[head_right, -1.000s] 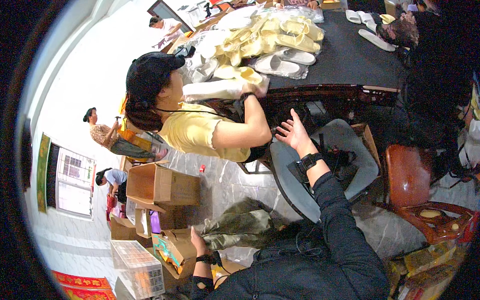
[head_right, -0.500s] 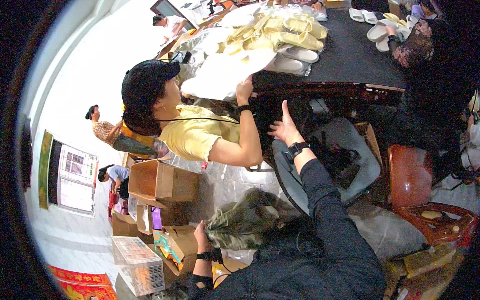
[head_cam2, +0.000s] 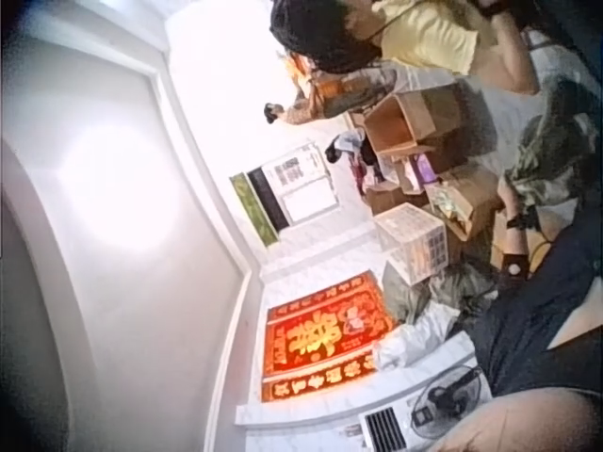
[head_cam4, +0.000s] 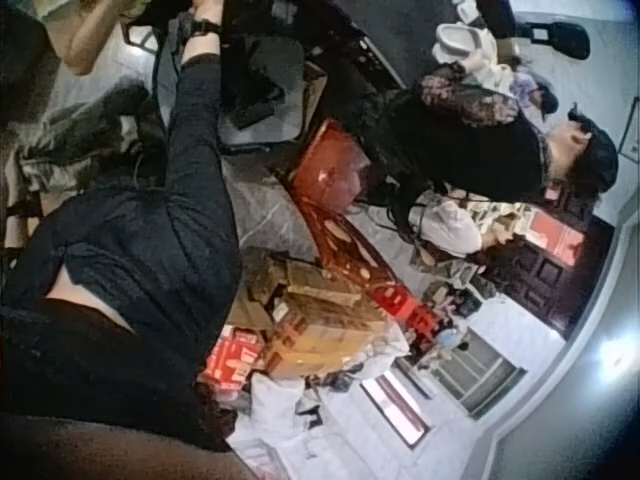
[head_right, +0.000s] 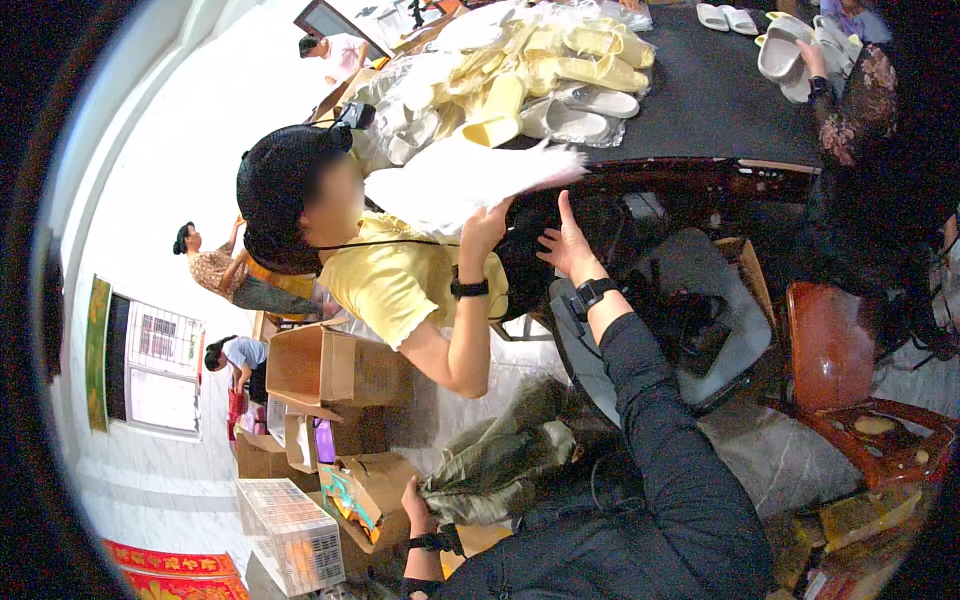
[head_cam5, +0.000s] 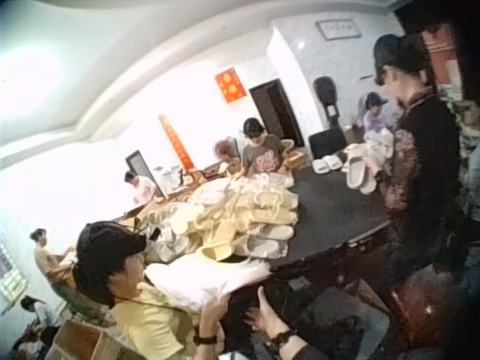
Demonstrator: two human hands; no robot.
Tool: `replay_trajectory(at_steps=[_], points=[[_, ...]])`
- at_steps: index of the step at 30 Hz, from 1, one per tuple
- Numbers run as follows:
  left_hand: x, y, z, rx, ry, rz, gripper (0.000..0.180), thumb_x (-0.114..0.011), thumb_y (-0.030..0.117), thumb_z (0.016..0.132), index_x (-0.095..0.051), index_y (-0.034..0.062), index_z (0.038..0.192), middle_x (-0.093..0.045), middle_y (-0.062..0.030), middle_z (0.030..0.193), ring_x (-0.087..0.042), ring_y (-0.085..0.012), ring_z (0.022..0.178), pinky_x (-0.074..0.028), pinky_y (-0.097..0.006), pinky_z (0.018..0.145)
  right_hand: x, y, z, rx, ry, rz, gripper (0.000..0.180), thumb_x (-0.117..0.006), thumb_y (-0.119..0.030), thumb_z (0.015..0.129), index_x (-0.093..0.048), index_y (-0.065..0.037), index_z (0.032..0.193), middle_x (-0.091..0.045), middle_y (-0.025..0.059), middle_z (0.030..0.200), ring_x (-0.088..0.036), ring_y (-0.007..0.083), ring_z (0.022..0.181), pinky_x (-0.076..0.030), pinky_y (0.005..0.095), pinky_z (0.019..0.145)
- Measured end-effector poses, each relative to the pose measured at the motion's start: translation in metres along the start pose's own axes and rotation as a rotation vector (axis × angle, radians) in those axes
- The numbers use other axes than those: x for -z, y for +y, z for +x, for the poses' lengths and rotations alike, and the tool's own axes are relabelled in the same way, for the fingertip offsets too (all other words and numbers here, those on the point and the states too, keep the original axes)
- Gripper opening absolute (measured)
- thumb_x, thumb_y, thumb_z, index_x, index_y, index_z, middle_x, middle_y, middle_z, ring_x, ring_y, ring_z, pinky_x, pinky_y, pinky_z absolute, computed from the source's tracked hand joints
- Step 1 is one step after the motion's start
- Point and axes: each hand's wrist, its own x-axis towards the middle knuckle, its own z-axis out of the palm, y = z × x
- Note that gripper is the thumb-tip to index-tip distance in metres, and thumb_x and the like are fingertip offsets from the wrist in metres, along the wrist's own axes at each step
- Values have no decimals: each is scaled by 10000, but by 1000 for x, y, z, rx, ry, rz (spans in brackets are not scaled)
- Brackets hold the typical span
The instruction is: Packing finished slippers into plastic bags and placing them in a large sack.
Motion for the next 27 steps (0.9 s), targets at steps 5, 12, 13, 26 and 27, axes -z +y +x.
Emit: replay_trajectory(at_steps=[5,12,13,26,27], points=[[2,-13,2,-3,12,6,213,-531,195,826,-557,23,705,-513,9,700,-454,-107,662,-386,-282,630,2,-2,-19,90,-47,23,1011,-602,-727,596,-265,-109,1321,-443,119,1145,-458,251,995,-364,422,843],[-8,-19,-1,133,-10,-75,212,-540,216,815,-546,23,728,-498,7,696,-458,-125,650,-392,-301,627,-36,11,-94,468,211,23,999,-799,-296,611,-154,-80,1343,-416,104,1238,-443,226,1089,-397,375,848],[-9,-20,0,134,-35,-84,212,-534,218,813,-545,25,728,-499,0,698,-462,-130,648,-395,-308,623,-43,19,-97,578,358,-64,1013,-808,-243,605,-131,-65,1336,-401,123,1245,-445,247,1090,-388,394,880],[-28,-43,44,-34,-498,254,218,-498,151,797,-594,-44,801,-577,-84,753,-519,-170,675,-424,-323,631,90,103,-201,736,418,163,167,-556,57,655,-539,60,821,-581,110,753,-583,201,661,-453,298,567],[-37,-38,25,42,-529,237,219,-500,141,796,-595,-55,807,-579,-89,755,-513,-166,675,-419,-321,624,97,99,-230,783,468,189,167,-556,57,655,-539,60,821,-581,110,753,-583,201,661,-453,298,567]])
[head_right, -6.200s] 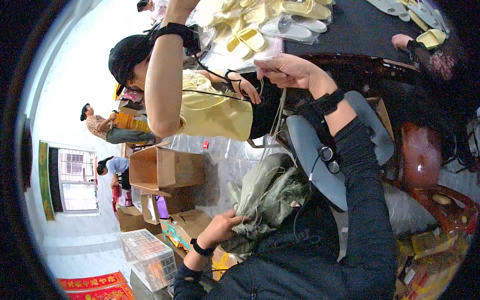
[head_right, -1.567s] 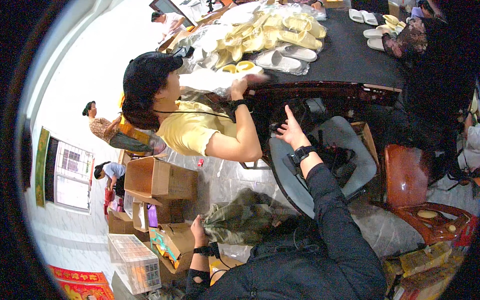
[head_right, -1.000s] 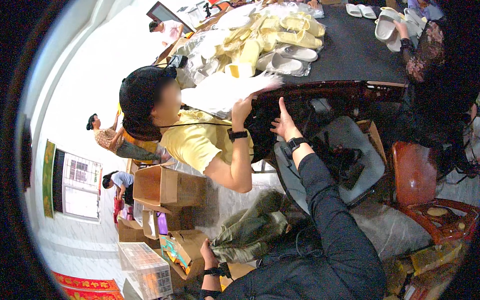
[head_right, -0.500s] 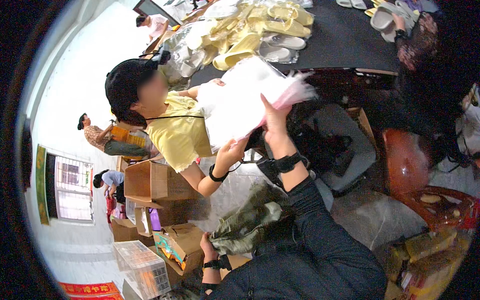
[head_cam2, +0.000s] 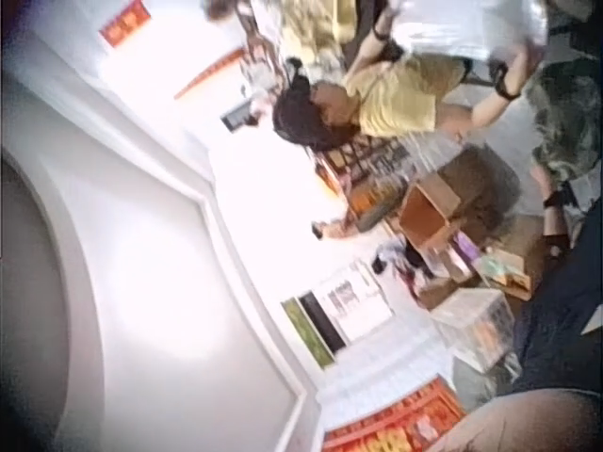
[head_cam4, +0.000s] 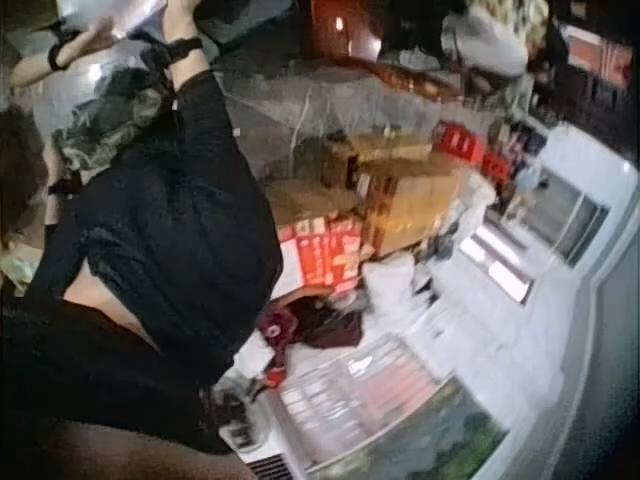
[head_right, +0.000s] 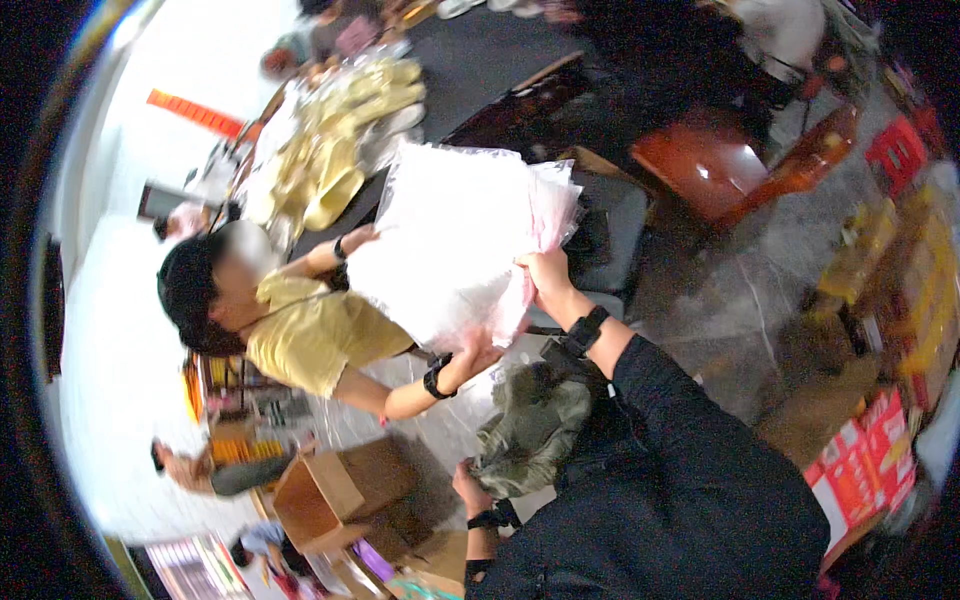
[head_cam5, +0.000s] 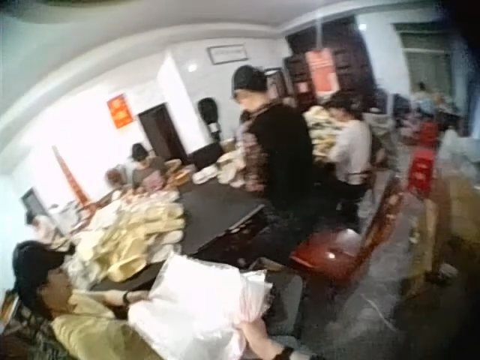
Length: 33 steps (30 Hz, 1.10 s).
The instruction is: Packing finished slippers into plastic bags and placing them in a large sack.
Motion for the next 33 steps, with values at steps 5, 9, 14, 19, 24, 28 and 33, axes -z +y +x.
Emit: replay_trajectory(at_steps=[5,9,14,19,24,28,33], points=[[-14,-39,2,-222,-322,347,216,-513,135,805,-548,-70,749,-540,-67,658,-448,-133,626,-387,-318,568,92,-149,-75,-105,-95,-238,219,-505,-34,786,-558,93,956,-607,125,856,-607,192,719,-499,307,674],[-81,-54,-22,-390,-600,796,230,-552,156,781,-520,-70,755,-542,-130,593,-411,-130,589,-390,-342,555,214,-252,-125,-30,-30,-513,189,-511,-42,805,-589,65,939,-611,111,884,-597,161,786,-488,271,697],[-196,-83,-73,-581,-1053,1029,258,-593,192,786,-555,-61,754,-539,-189,620,-506,-227,573,-403,-370,563,312,-357,-205,213,259,-231,243,-565,-10,738,-601,61,968,-609,109,959,-586,150,836,-473,244,740],[-339,-120,-146,-930,-1531,1092,289,-592,244,781,-536,-22,684,-531,-208,663,-526,-409,658,-413,-433,576,437,-433,-256,277,624,-399,513,-573,29,679,-446,56,1176,-571,115,1049,-580,172,889,-479,283,767],[-498,-119,-280,-769,-1757,1158,270,-575,249,782,-540,-7,702,-546,-196,717,-538,-384,707,-416,-436,610,508,-514,-251,439,840,-414,372,-649,3,644,-566,71,1000,-619,93,879,-598,165,745,-492,273,676],[-611,-132,-396,-1052,-2081,1064,251,-570,244,782,-554,-1,728,-541,-187,741,-539,-364,705,-421,-433,613,549,-581,-204,701,898,-371,306,-608,-38,671,-584,50,963,-602,82,873,-577,167,747,-462,272,653],[-737,-176,-514,-1354,-2374,920,259,-568,264,778,-577,10,731,-561,-170,769,-538,-353,726,-431,-446,633,562,-686,-138,580,905,-287,308,-602,-77,685,-592,44,968,-606,114,926,-583,197,821,-471,288,712]])
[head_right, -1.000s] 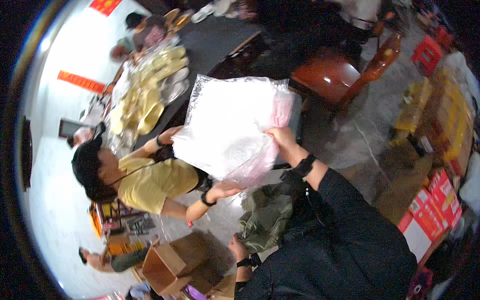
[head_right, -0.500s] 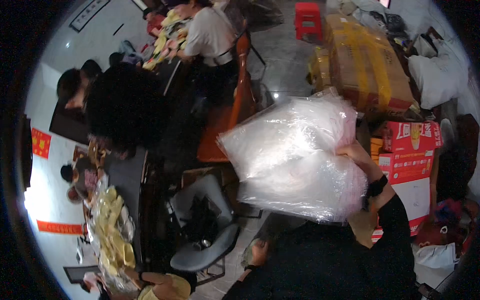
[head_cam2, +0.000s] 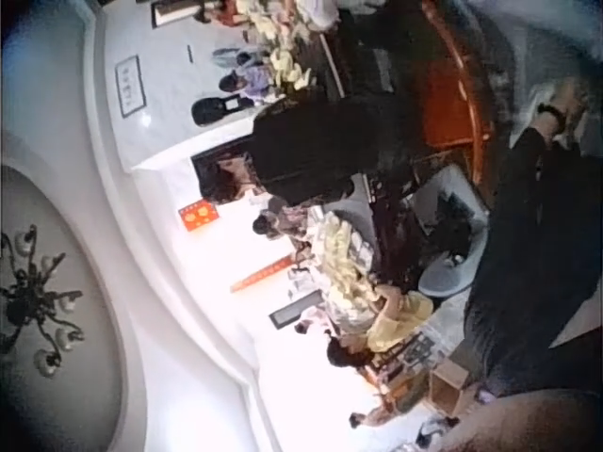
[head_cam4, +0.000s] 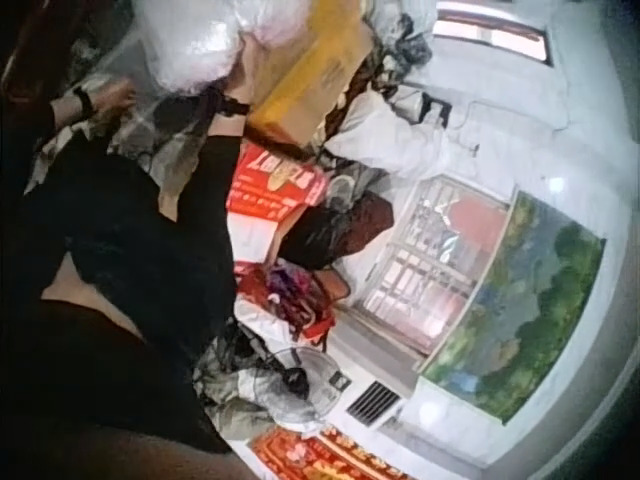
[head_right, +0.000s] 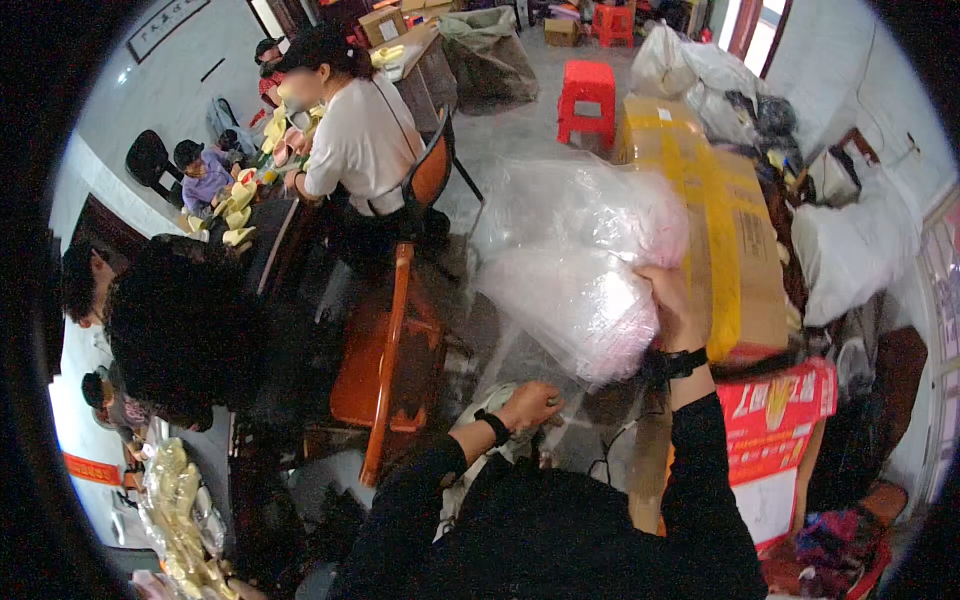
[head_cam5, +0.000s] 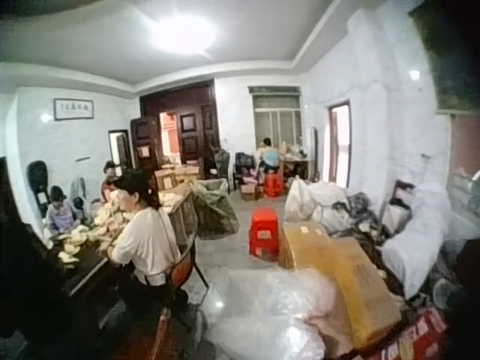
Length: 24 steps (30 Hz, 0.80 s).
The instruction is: Packing finished slippers into plastic bags and placing them in a large sack.
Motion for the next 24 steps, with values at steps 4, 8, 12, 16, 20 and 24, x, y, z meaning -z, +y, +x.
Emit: replay_trajectory(at_steps=[4,8,12,16,20,24], points=[[78,-12,107,-66,-105,134,246,-559,265,783,-601,25,747,-576,-154,763,-553,-334,730,-449,-450,648,-16,-37,71,199,-44,-14,313,-603,-72,685,-591,56,971,-609,111,953,-584,198,853,-470,296,735],[125,-99,177,-39,-100,352,222,-562,258,782,-607,41,808,-585,-136,733,-567,-316,701,-462,-443,621,-20,-68,147,414,-52,-526,284,-568,-100,729,-595,49,969,-612,118,966,-578,198,888,-459,294,758],[191,-135,228,192,-77,559,394,-568,217,784,-514,38,1131,-597,-112,698,-573,-296,631,-467,-409,536,8,-57,234,-84,-165,152,276,-482,-190,806,-599,44,894,-623,168,857,-612,260,736,-491,345,704],[249,-172,260,845,-17,387,784,-605,254,768,-174,-54,1346,-632,-186,823,-618,-285,724,-496,-372,568,13,-60,300,-68,-162,-205,231,-510,-157,810,-601,26,917,-620,118,928,-586,217,806,-462,333,752],[275,-211,296,1017,-1083,315,511,-483,371,862,-425,84,1281,-284,-127,1398,-390,-298,1201,-388,-456,902,18,-38,389,-6,13,-221,295,-452,-191,827,-594,51,918,-634,149,876,-615,239,762,-489,343,716],[244,-304,315,1000,-947,-27,500,-423,367,881,-426,48,1267,-285,-146,1391,-387,-311,1191,-372,-464,899,-8,-67,459,2,9,-133,228,-492,-149,796,-604,33,877,-624,125,833,-599,217,713,-490,310,661]])
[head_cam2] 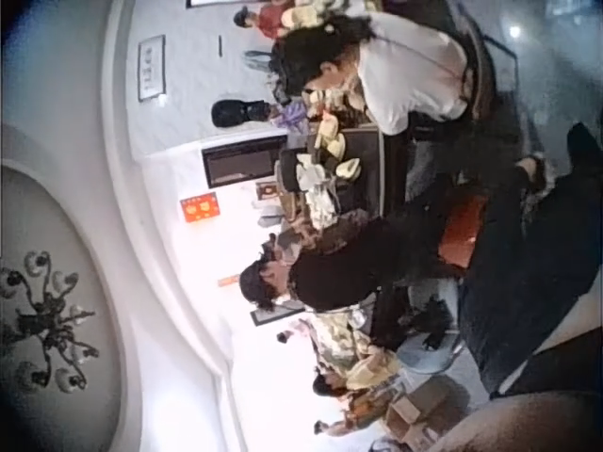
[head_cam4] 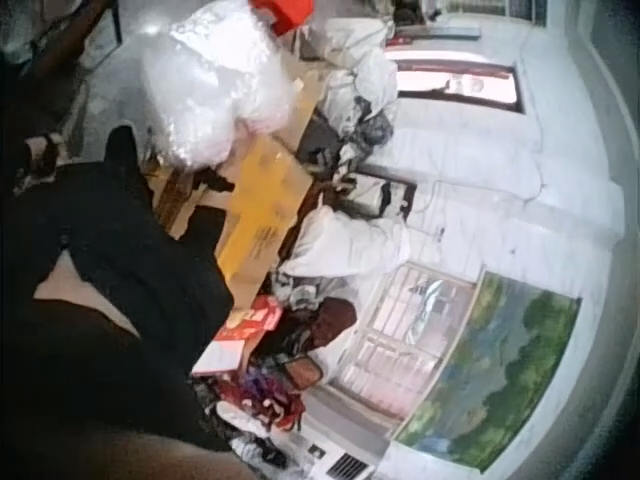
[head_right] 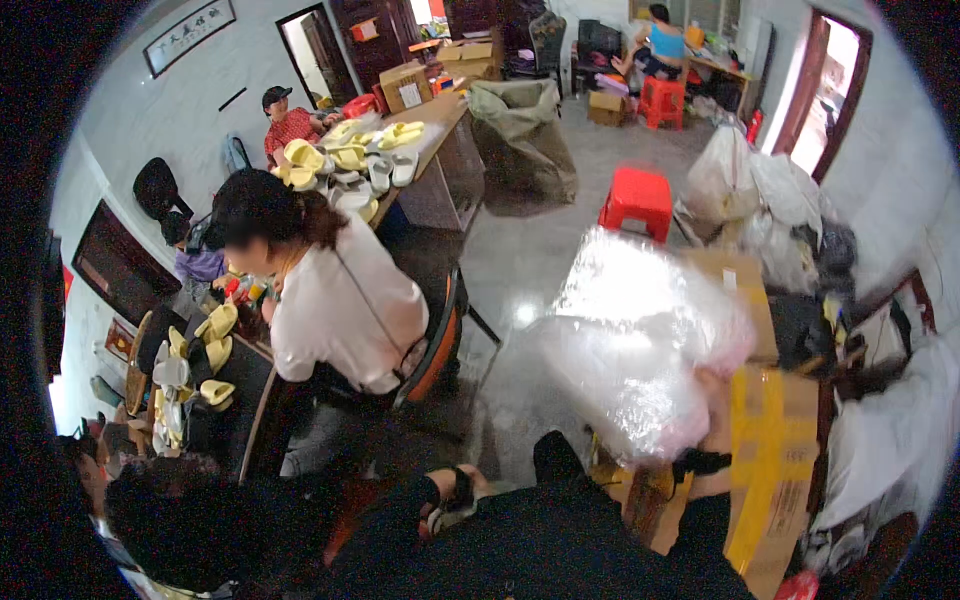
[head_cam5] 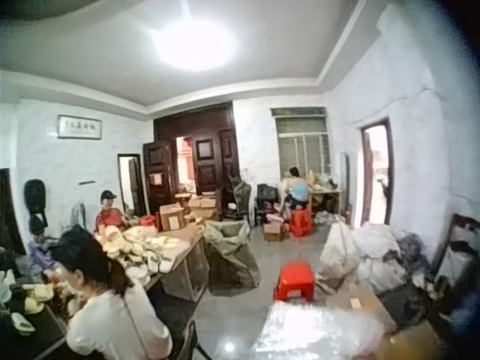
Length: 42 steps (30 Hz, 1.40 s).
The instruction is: Packing finished slippers into plastic bags and placing them in a large sack.
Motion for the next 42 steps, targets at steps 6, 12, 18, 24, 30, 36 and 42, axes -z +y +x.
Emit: replay_trajectory(at_steps=[6,12,18,24,30,36,42], points=[[88,-18,74,-267,-89,-514,509,-322,362,914,-427,-11,1244,-286,-177,1380,-382,-333,1174,-346,-476,893,6,14,138,-181,-175,321,211,-498,-121,804,-611,23,908,-610,110,864,-591,201,739,-493,261,637],[300,78,56,-295,54,-238,523,-371,400,899,-474,-19,1195,-406,-174,1257,-442,-330,1063,-366,-460,863,-55,-72,219,-167,-90,198,315,-481,-190,849,-525,17,1083,-580,137,983,-576,241,849,-504,304,711],[458,105,50,-345,201,155,543,-421,439,884,-521,-27,1145,-527,-171,1135,-502,-327,951,-386,-445,832,-66,-109,321,-211,32,322,353,-481,-236,848,-507,14,1096,-584,134,951,-574,231,822,-494,317,710],[522,63,123,-557,146,-20,613,-449,524,845,-432,84,1270,-345,-125,1335,-373,-347,1164,-344,-488,921,-67,-151,463,-155,-50,240,362,-478,-266,835,-516,9,1067,-590,120,906,-577,210,755,-480,325,697],[502,58,63,-397,498,-387,548,-499,477,802,-609,-45,931,-604,-183,934,-544,-321,812,-410,-451,694,-192,-189,554,75,-305,5,350,-473,-254,831,-533,30,1026,-583,120,871,-567,211,757,-468,325,703],[433,72,68,-60,547,-1159,604,-570,448,763,-526,-7,1157,-557,-150,1132,-539,-319,949,-436,-461,783,-316,-166,674,-164,-982,-337,336,-476,-237,829,-539,36,1015,-581,123,866,-562,213,759,-468,322,700],[351,197,44,365,633,-1655,458,-516,372,741,-613,12,1008,-588,-190,1019,-558,-353,869,-441,-457,724,-399,-186,678,-169,-1344,-576,323,-479,-221,828,-545,42,1004,-579,127,861,-557,215,761,-467,320,697]])
